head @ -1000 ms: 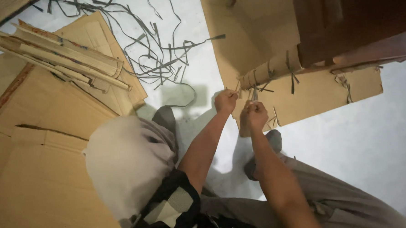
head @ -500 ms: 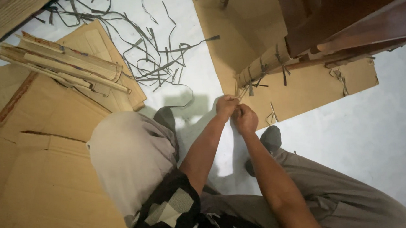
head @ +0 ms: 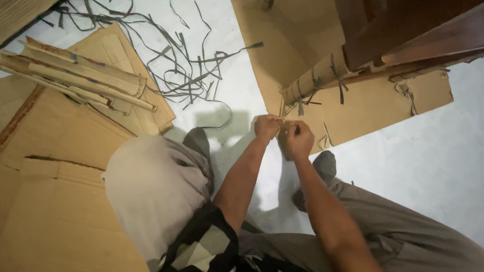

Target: Tying protective plastic strips around cardboard on wooden furniture legs.

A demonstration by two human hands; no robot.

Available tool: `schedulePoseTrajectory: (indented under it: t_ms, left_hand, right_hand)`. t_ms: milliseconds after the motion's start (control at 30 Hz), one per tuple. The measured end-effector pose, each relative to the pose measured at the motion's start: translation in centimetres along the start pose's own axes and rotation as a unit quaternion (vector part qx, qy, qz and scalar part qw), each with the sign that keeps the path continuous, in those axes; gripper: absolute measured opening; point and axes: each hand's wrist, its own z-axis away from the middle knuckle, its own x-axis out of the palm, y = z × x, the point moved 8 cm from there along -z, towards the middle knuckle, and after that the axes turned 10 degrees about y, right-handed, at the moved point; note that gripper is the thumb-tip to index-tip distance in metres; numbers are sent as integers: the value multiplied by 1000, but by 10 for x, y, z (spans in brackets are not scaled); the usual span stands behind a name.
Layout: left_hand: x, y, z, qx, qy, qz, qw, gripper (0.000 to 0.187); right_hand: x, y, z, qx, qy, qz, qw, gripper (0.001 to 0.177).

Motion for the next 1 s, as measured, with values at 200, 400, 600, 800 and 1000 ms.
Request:
schedulePoseTrajectory:
  t_ms: [200, 400, 600, 800, 1000]
  left_hand:
    - [-11, 8, 8, -34, -21, -6, 999, 9]
    - [-6, 2, 4, 4, -29, -26, 999, 12]
    - [-1, -9, 0, 27, -45, 47, 998, 18]
    - [-45, 54, 23, 150, -25, -49, 987, 18]
    - [-48, 76, 18, 154, -16, -17, 988, 23]
  right_hand:
    - [11, -21, -28, -6, -36, -13, 999, 30]
    - [40, -18, -36, -11, -79, 68, 994, 41]
    - [64, 9, -40, 0, -86, 97, 992, 36]
    - [54, -17, -33, -67, -107, 178, 976, 34]
    - [77, 19, -34, -103, -125, 110, 981, 20]
